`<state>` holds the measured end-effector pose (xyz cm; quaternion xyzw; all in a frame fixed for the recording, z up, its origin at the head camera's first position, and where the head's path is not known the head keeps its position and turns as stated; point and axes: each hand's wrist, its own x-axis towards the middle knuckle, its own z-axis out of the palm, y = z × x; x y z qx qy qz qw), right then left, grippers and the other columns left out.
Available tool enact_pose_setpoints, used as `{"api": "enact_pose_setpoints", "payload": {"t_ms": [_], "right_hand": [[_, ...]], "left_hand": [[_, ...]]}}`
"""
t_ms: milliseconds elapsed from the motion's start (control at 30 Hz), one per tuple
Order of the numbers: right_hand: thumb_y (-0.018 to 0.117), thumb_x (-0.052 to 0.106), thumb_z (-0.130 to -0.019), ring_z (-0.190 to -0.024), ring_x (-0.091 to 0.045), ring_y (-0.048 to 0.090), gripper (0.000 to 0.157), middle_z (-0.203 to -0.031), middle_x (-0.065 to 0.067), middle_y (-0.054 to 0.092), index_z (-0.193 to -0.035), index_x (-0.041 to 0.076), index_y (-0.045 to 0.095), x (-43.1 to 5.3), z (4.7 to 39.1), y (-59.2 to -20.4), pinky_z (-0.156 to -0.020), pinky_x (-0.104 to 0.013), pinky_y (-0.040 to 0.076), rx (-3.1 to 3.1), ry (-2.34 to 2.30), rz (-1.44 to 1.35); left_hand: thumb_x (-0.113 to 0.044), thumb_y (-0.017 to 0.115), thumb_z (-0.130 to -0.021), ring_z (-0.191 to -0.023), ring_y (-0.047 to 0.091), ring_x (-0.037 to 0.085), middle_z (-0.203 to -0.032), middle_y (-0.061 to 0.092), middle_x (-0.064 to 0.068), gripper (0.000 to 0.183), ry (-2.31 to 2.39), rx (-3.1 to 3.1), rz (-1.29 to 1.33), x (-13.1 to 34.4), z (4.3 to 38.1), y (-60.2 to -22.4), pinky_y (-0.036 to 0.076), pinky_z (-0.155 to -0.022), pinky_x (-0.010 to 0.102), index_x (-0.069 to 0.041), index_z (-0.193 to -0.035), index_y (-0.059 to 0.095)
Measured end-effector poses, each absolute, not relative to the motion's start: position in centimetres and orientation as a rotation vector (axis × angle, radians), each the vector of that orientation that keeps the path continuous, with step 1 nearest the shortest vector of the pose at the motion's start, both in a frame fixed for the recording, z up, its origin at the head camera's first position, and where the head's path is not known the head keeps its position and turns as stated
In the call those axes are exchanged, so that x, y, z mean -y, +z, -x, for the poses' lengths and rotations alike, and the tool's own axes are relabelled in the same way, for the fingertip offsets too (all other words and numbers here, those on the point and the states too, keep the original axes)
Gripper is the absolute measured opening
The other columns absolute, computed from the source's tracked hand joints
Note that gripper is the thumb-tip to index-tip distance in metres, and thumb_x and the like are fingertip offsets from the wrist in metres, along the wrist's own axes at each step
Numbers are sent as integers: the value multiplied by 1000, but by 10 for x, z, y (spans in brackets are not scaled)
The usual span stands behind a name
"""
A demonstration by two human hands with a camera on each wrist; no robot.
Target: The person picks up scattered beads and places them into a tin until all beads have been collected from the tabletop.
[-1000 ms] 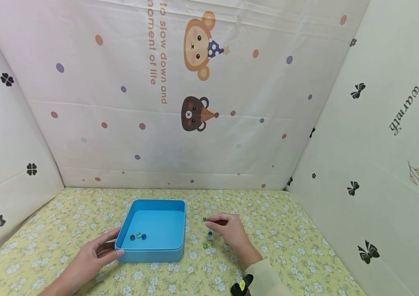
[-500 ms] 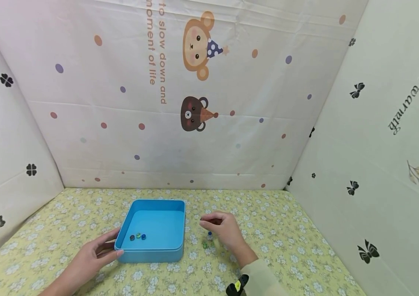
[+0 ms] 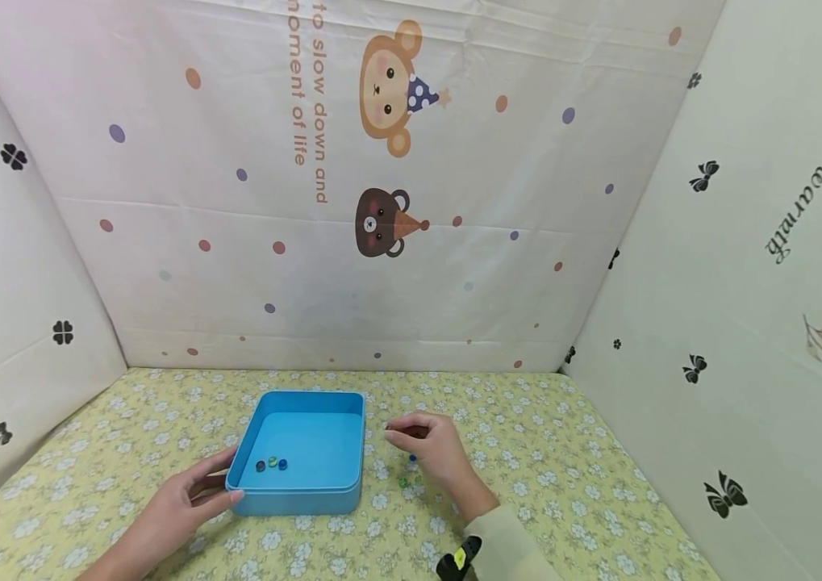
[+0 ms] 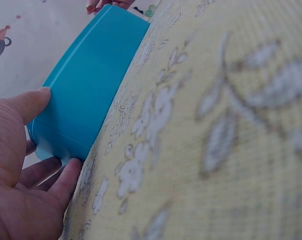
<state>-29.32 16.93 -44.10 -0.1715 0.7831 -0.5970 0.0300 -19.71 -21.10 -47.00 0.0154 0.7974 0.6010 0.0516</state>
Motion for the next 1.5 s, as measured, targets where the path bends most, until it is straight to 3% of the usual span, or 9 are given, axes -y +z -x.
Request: {"api": "enact_pose_setpoints", "payload": {"t_ms": [200,800,1000,1233,1500], "right_hand": [[79,27,-93,-101,-17,71,27,-118,-12,72,-114,9,78,-166,294,-441,-98,-50,68,-2397,-1854,493],[77,25,-95,-99,-12,71,29,-117,-12,73,-115,5,77,-159,296,-440,-94,-50,69,-2421,-1822,550],[77,22,-95,-98,-12,70,25,-119,-15,72,-114,5,77,-153,297,-439,-92,-42,70,-2406,-1816,602],[77,26,-95,-95,-13,71,29,-115,-10,74,-115,6,77,-144,298,-436,-89,-53,69,-2409,-1780,639],[79,31,-93,-97,-16,71,37,-115,-7,75,-117,3,77,-132,300,-435,-92,-57,68,-2394,-1735,645]], "left_hand": [[-33,78,-92,-139,52,44,-160,40,23,80,1823,-2430,-30,210,198,-471,63,-108,32,-17,-159,37],[-35,78,-91,-142,49,44,-162,39,20,81,1836,-2416,-17,209,200,-471,61,-111,35,-19,-159,37],[-33,78,-92,-141,50,44,-161,39,21,80,1823,-2434,-18,208,199,-469,61,-110,35,-18,-159,37],[-34,78,-92,-142,49,44,-163,38,20,80,1820,-2432,-13,209,198,-469,61,-111,34,-18,-159,36],[-34,77,-92,-140,50,44,-161,39,22,80,1803,-2440,-14,209,196,-468,62,-108,32,-18,-159,37]]}}
